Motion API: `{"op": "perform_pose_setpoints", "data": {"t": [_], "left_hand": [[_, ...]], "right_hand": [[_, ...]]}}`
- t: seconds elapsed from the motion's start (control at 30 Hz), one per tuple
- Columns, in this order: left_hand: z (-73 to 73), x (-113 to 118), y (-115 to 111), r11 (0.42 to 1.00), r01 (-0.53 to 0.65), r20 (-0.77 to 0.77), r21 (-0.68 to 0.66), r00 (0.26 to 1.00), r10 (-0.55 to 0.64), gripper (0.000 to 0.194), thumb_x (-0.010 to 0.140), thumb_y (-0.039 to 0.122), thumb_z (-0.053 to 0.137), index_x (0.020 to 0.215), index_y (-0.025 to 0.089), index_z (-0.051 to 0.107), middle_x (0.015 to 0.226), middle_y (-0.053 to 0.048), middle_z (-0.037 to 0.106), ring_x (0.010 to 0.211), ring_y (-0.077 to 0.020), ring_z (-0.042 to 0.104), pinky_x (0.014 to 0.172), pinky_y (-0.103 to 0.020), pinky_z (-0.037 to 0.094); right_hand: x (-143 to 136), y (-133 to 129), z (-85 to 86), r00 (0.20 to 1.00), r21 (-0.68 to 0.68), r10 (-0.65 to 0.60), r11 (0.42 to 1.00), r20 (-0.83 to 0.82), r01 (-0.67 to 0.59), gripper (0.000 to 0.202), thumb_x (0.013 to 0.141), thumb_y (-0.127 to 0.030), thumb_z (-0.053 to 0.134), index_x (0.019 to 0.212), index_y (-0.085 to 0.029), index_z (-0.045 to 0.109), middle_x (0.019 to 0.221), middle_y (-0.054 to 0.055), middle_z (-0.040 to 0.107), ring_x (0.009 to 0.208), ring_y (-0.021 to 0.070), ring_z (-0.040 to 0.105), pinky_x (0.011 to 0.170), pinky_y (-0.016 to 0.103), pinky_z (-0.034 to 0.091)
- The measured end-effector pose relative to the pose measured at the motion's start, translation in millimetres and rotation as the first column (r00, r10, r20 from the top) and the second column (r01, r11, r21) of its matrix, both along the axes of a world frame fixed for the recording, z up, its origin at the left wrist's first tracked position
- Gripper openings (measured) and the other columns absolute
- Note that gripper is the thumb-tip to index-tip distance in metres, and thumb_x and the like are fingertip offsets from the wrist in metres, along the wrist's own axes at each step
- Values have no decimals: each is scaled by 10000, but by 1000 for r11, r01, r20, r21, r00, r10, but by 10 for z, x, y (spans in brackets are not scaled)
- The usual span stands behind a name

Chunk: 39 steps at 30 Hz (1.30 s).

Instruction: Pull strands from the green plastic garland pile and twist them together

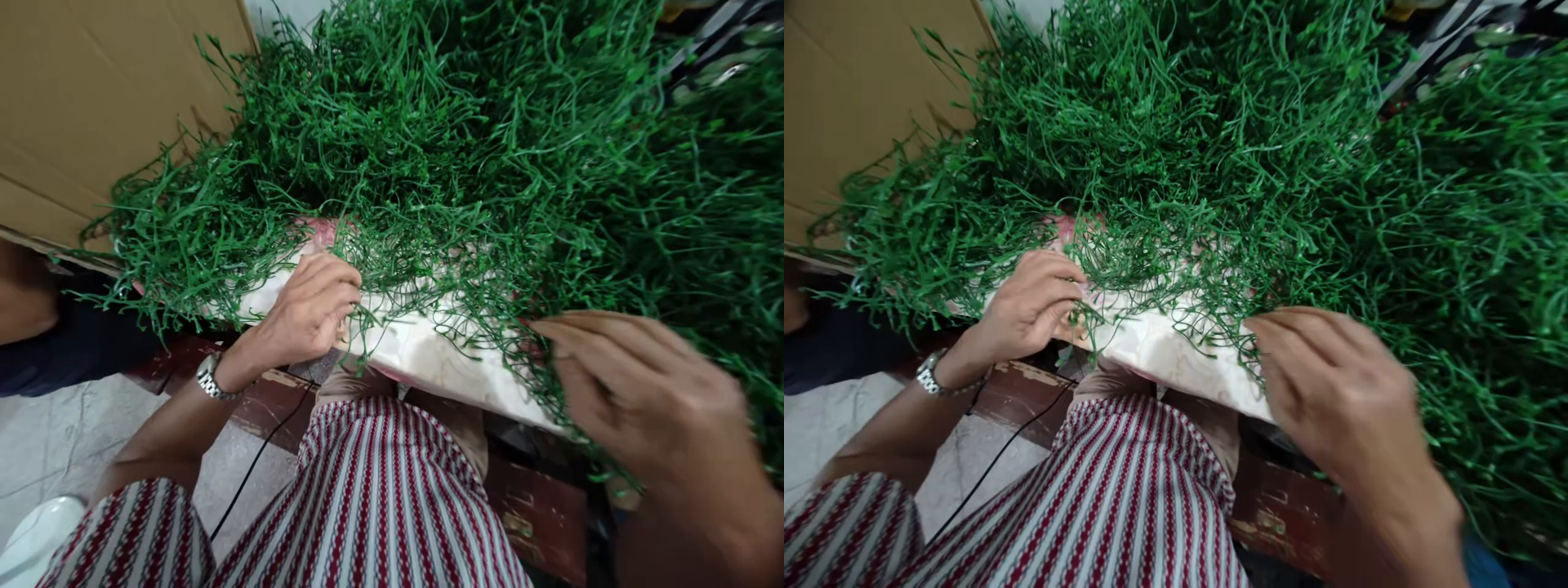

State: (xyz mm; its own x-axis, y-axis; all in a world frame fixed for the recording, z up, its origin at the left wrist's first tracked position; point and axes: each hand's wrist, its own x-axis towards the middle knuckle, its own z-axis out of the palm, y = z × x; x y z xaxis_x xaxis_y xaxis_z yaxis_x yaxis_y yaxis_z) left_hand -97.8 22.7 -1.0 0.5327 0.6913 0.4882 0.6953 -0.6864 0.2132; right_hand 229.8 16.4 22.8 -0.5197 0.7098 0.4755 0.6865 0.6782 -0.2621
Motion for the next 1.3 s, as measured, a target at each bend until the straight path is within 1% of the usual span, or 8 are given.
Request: {"op": "perform_pose_setpoints", "data": {"t": [0.17,0.3,0.47,0.63,0.9,1.07,1.17,1.3], "left_hand": [[208,262,21,984,165,389,-70,913,-125,101,806,127,498,853,178,572,806,-49,639,812,-163,583,820,-369,443],[132,507,75,970,244,518,-9,830,-204,109,813,148,510,886,185,582,777,-36,646,770,-152,587,789,-339,455],[-164,447,246,999,27,325,-43,946,-12,262,842,194,480,1094,167,547,948,-83,651,915,-185,568,840,-365,429],[-359,387,283,998,45,151,32,987,-49,231,796,265,560,998,157,594,938,-89,650,926,-207,559,908,-415,387],[-504,420,254,990,-111,26,84,994,109,194,777,158,518,943,171,619,894,-84,624,932,-228,542,919,-445,378],[-183,581,-4,977,-198,304,81,938,165,209,760,158,556,958,182,617,935,-82,620,934,-230,536,867,-427,390],[16,719,-203,987,-29,474,-156,875,100,177,808,199,526,966,173,599,888,-63,617,851,-180,547,793,-343,425],[36,818,-327,900,32,577,-435,777,252,175,824,303,516,896,160,585,856,-55,591,827,-165,541,732,-280,434]], "right_hand": [[-652,61,-126,985,-44,147,987,-93,-152,454,798,-194,552,1240,-186,453,1161,114,558,1040,236,530,888,404,453],[-844,169,-201,976,-159,210,963,-64,-218,140,829,-219,486,925,-158,567,939,103,597,898,219,546,798,388,450],[-610,225,-250,981,-169,65,981,-184,-97,103,840,-171,469,787,-160,557,769,56,583,710,146,534,634,271,430],[-356,160,-207,941,-147,-79,989,-328,32,57,805,-159,534,785,-167,588,701,26,554,638,127,528,579,253,407],[-112,104,-351,442,-230,-298,952,-846,201,105,849,-199,491,820,-208,591,742,3,520,534,91,494,466,221,420],[-289,-45,-257,743,-88,-171,985,-647,150,135,823,-138,527,905,-197,616,785,23,560,654,116,541,543,239,443],[-522,-128,-251,940,56,-16,998,-340,38,163,800,-116,555,948,-153,613,772,38,567,671,117,519,566,243,424],[-762,-187,-376,997,218,70,974,-25,-63,155,830,-149,526,962,-140,606,655,16,519,604,117,417,547,263,346]]}}
